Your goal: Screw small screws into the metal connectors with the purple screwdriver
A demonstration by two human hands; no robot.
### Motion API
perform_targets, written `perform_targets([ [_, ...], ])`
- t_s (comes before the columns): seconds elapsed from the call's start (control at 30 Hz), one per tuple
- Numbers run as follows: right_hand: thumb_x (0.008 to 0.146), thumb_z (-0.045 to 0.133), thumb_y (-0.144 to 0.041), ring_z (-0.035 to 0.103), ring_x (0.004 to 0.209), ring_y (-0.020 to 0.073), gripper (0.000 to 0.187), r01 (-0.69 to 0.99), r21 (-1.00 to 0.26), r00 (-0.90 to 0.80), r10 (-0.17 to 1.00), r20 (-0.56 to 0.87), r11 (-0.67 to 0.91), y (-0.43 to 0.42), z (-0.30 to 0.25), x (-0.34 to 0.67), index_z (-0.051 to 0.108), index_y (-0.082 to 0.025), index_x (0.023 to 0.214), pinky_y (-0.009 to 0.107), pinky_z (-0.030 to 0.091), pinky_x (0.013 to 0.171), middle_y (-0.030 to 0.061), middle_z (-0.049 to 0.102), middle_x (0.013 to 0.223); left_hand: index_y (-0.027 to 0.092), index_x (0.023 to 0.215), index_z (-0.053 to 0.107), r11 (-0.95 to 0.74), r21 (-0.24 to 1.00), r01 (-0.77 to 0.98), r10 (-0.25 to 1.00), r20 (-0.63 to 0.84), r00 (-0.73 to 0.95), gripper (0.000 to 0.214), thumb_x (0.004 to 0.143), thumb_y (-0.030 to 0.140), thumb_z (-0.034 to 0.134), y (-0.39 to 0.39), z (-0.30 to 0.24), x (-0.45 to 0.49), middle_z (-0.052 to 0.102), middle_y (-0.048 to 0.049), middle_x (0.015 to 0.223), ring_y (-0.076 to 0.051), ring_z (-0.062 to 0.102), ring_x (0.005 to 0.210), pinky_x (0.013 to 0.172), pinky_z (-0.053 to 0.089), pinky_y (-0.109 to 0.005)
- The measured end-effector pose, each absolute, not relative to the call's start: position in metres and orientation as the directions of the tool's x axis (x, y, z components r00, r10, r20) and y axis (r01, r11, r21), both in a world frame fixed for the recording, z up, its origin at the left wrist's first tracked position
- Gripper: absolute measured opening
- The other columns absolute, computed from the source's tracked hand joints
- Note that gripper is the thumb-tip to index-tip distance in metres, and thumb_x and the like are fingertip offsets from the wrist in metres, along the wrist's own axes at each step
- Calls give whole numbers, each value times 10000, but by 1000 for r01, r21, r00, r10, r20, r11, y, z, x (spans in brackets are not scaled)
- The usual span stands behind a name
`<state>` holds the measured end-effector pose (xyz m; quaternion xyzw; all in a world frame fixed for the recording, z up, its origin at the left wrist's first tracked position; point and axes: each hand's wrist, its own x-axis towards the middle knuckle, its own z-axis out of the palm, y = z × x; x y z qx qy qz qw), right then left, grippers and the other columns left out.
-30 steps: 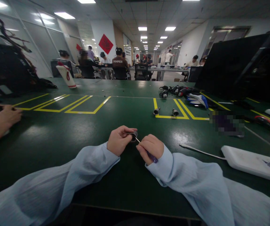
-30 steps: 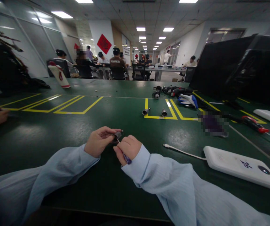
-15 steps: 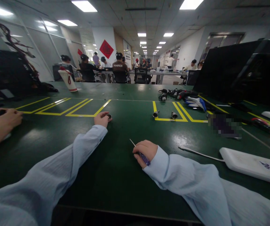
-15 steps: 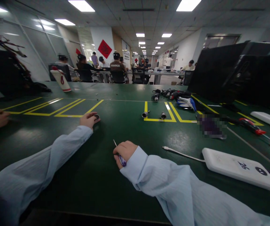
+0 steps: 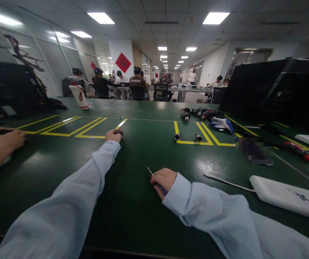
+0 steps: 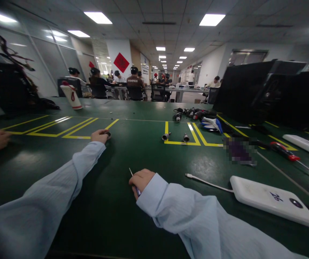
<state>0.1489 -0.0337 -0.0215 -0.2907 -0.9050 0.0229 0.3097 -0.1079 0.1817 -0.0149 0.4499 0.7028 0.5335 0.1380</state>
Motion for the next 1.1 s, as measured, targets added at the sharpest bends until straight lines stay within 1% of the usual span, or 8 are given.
perform_targets([
  [0.27,678,517,-103,585,801,163,172,529,-223,-629,555,545,819,-34,-22,147,605,-129,824,265,480,750,72,650,866,104,885,658,-19,741,671,823,393,-410,367,525,97,586,175,-8,-108,657,-56,754,-181,607,702,680,494,-261],
  [0.5,672,514,-109,579,809,167,188,521,-232,-631,553,544,822,-33,-25,147,603,-139,835,270,478,748,71,646,881,97,934,632,-127,526,841,845,501,-186,391,548,76,573,166,-8,-99,645,-90,876,-228,593,837,778,463,-304],
  [0.6,665,510,-106,578,807,166,199,508,-232,-639,544,545,829,-33,-24,148,599,-141,840,267,476,742,74,645,882,125,953,621,-227,404,886,843,537,-29,383,571,154,619,158,-7,-89,615,-95,934,-243,555,927,849,427,-324],
  [0.73,667,507,-103,580,793,163,185,474,-234,-636,514,575,849,-31,-27,148,596,-134,825,268,474,739,76,647,866,132,1010,590,-363,272,891,827,536,173,436,607,290,638,145,-7,-70,575,-102,963,-237,545,910,831,430,-332],
  [0.83,672,504,-113,585,769,156,159,444,-260,-595,499,630,857,-30,-31,146,592,-151,799,263,476,713,67,651,835,149,922,612,-454,194,870,801,518,302,373,607,345,647,137,-8,-55,574,-87,911,-226,541,873,814,428,-335],
  [0.97,707,499,-158,601,701,143,109,345,-456,-439,570,695,821,-30,-31,146,600,-165,745,270,472,681,52,662,749,136,824,567,-579,95,810,725,514,458,342,613,394,643,127,-9,-38,570,-94,854,-230,531,827,762,428,-356],
  [1.03,740,511,-227,598,635,135,130,285,-669,-319,726,609,687,-29,-26,148,621,-159,721,265,467,623,53,661,695,135,838,516,-595,134,793,733,497,465,355,638,410,616,122,-10,-32,568,-81,805,-212,539,757,698,439,-340],
  [1.1,749,531,-330,593,573,133,215,163,-872,-206,880,428,462,-25,-20,152,631,-153,680,264,462,566,56,660,649,141,875,467,-570,228,790,782,446,436,376,658,421,593,117,-11,-28,560,-52,746,-182,540,660,605,439,-302],
])
